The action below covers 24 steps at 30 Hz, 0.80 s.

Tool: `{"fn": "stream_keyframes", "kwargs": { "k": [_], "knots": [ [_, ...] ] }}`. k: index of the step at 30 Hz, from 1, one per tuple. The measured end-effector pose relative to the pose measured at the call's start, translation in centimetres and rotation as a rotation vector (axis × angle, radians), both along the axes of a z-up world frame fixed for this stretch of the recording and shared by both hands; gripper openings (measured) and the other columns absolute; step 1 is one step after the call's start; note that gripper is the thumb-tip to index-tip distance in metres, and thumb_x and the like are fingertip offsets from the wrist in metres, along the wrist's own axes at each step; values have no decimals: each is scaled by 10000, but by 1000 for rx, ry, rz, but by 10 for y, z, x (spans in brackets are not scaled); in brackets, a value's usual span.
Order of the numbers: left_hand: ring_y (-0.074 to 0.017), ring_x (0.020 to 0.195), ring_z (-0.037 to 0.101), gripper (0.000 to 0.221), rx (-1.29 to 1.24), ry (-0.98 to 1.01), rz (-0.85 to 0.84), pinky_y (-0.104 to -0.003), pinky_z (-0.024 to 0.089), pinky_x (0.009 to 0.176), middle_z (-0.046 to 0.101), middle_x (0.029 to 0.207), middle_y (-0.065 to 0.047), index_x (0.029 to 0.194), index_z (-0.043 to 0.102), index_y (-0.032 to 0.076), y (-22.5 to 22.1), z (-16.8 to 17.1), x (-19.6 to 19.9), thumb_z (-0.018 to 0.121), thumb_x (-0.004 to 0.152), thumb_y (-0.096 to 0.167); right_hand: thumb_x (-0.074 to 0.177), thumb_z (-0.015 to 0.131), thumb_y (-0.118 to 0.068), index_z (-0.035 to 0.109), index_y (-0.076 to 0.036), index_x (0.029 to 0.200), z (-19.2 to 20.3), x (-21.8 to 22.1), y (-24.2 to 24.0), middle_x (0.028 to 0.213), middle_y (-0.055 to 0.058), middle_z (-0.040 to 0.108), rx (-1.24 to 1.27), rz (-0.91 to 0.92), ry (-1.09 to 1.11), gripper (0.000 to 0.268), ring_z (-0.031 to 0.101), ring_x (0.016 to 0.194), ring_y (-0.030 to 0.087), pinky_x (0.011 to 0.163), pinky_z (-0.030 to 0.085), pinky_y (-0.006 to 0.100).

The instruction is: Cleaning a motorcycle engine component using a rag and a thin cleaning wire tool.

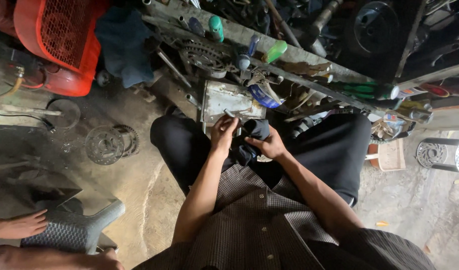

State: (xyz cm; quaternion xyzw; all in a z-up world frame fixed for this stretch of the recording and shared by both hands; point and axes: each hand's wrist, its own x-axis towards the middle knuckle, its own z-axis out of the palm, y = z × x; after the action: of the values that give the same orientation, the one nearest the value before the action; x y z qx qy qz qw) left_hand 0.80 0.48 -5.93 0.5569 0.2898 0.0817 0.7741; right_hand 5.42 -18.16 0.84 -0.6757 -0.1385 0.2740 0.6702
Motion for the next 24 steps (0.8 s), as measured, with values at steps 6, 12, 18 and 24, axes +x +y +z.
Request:
{"fn": "stream_keyframes", "kwargs": {
  "k": [6, 12, 18, 24],
  "knots": [
    [-113, 833, 669, 146, 260, -27, -192, -268, 521, 761, 748, 908, 6, 1034, 742, 40, -9, 56, -1, 689, 964, 157, 872, 781, -13, 597, -18, 1275, -2, -3, 7, 1178, 29, 698, 144, -12, -10, 443, 638, 1087, 135, 990, 521, 321],
    [-102, 851, 670, 221, -245, 17, 246, -283, 552, 766, 753, 948, 26, 1134, 748, 94, -2, 38, 4, 741, 921, 153, 850, 786, 5, 612, -12, 1198, 2, -1, -2, 1114, 41, 709, 20, 14, -101, 390, 660, 1025, 148, 948, 546, 338],
    [-227, 758, 549, 339, -150, 89, -7, -387, 417, 660, 534, 841, -57, 1331, 699, 66, 7, 24, -7, 630, 1078, 281, 954, 726, -19, 659, 29, 1153, -38, 14, -15, 1021, 77, 719, 299, -413, 361, 215, 676, 872, 175, 768, 547, 327],
    [-237, 1224, 627, 377, 290, -17, -248, -351, 477, 1025, 668, 1309, -90, 1415, 560, 72, -34, 22, -5, 437, 1103, 243, 977, 739, -42, 609, 16, 1146, -15, 3, 10, 982, 43, 679, 460, -485, 339, 221, 648, 866, 186, 750, 546, 354]
  ]
}}
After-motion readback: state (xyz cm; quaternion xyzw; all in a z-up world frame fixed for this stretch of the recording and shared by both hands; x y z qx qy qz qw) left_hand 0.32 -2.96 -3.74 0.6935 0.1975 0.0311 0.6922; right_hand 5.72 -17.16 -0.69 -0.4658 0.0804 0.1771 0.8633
